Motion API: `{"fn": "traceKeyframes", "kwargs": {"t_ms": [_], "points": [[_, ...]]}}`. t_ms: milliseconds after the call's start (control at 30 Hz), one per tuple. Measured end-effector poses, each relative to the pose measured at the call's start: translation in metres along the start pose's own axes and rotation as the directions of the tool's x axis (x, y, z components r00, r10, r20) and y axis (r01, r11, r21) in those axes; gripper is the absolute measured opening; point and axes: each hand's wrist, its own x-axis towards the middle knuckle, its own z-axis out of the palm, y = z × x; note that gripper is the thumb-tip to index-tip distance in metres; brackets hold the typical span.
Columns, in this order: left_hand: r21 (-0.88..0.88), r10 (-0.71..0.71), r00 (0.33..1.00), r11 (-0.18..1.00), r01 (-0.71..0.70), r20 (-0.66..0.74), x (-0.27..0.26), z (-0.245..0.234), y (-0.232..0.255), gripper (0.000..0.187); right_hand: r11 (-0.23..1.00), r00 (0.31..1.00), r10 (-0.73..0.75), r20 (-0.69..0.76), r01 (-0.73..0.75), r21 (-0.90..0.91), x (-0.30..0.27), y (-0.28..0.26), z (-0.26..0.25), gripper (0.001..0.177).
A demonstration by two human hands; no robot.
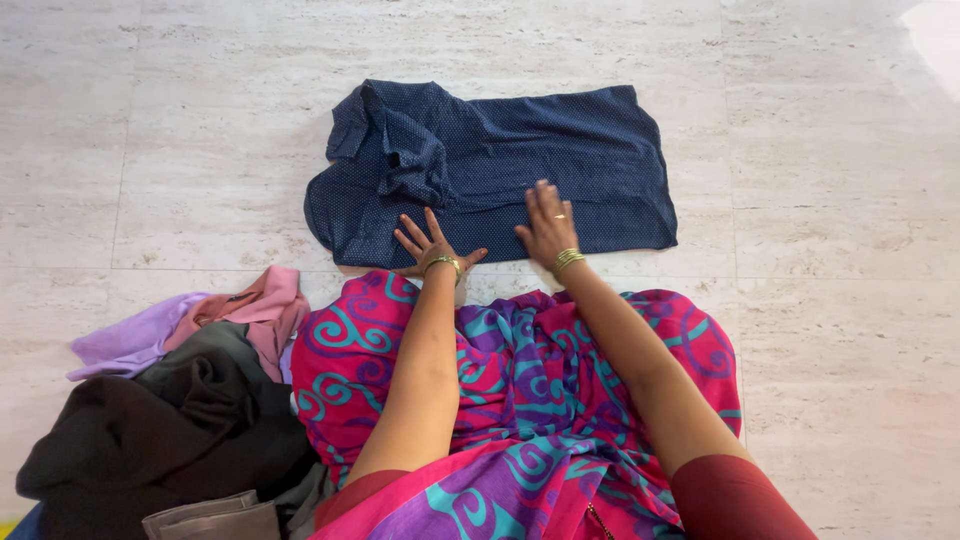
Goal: The person folds a dark blue patterned shirt on the floor, smoothing and aligning it into a compact rectangle. They then pick up a dark brown garment from a nearby pile and begin to unfold it.
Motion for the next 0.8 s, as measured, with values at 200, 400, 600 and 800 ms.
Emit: {"fn": "traceKeyframes", "kwargs": {"t_ms": [200, 400, 600, 800], "points": [[0.007, -0.027, 1.000, 1.000, 0.027, -0.004, -0.001, -0.003, 0.004, 0.167, 0.969, 0.953, -0.242, 0.182, 0.246, 0.004, -0.010, -0.067, 0.026, 0.073], [0.010, -0.001, 0.999, 1.000, 0.001, 0.035, 0.001, -0.003, 0.001, 0.168, 0.998, 0.990, 0.049, 0.135, -0.044, -0.043, -0.012, 0.012, -0.001, 0.071], [0.001, -0.005, 0.999, 1.000, 0.004, 0.041, 0.002, -0.002, -0.001, 0.167, 0.892, 0.890, 0.444, 0.108, -0.450, 0.043, -0.029, 0.094, -0.028, 0.089], [-0.030, 0.007, 0.999, 1.000, -0.006, 0.034, 0.000, -0.006, 0.001, 0.167, 0.830, 0.824, 0.531, 0.199, -0.553, 0.076, -0.030, 0.124, -0.035, 0.099]]}}
